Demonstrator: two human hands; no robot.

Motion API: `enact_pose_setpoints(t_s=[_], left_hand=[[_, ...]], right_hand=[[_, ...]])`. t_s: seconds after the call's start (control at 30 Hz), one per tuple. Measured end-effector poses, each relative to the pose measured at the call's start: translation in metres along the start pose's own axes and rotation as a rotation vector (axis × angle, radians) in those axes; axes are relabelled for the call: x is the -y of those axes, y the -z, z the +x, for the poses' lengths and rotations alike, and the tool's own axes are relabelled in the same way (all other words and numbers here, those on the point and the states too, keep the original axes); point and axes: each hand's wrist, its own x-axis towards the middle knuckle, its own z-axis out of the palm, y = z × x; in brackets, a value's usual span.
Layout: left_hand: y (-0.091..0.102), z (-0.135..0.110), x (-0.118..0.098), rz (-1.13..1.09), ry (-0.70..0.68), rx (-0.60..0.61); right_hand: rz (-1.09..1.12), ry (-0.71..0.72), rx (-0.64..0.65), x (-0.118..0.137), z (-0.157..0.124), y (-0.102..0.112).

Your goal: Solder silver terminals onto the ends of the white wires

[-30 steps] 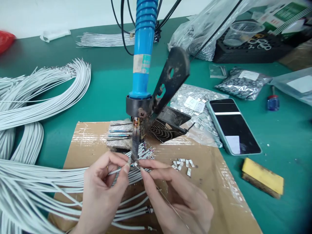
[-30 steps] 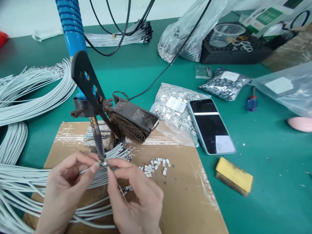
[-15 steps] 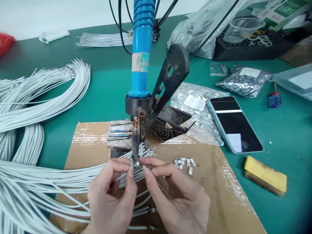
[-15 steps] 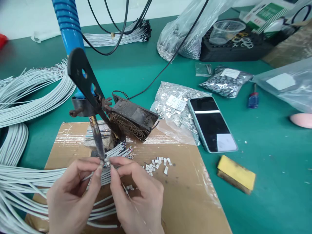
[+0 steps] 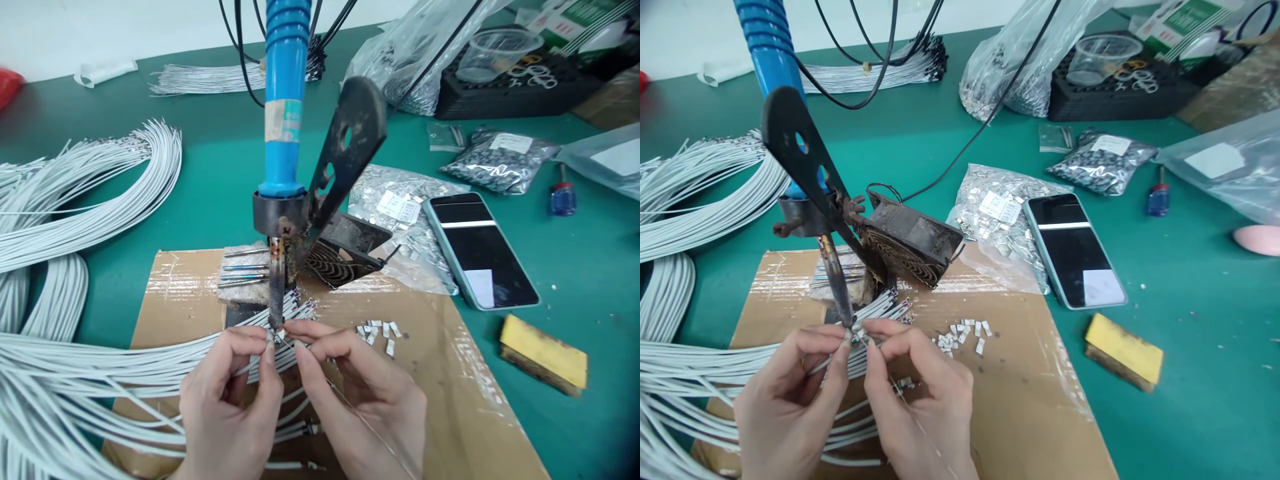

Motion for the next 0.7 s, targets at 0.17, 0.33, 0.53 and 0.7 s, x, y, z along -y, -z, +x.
enact_pose_setpoints(t_s=[0.17, 0.33, 0.53, 0.7], left_hand=[[0.0013, 0.0059, -0.0042, -0.096, 0.159, 0.047], [0.001, 0.0049, -0.0048, -0.138, 0.225, 0.013], [0.0022, 0.0028, -0.0036, -0.05, 0.097, 0.003], [0.0019, 0.0, -0.0029, -0.002, 0.014, -0.015]], right_hand=[[0.026, -0.014, 0.01, -0.0008, 0.0002, 0.0015], [0.027, -0.013, 0.02, -0.0014, 0.0001, 0.0016], [0.038, 0.014, 0.009, -0.0027, 0.0002, 0.0016], [0.031, 0.016, 0.021, -0.0032, 0.0004, 0.0029]])
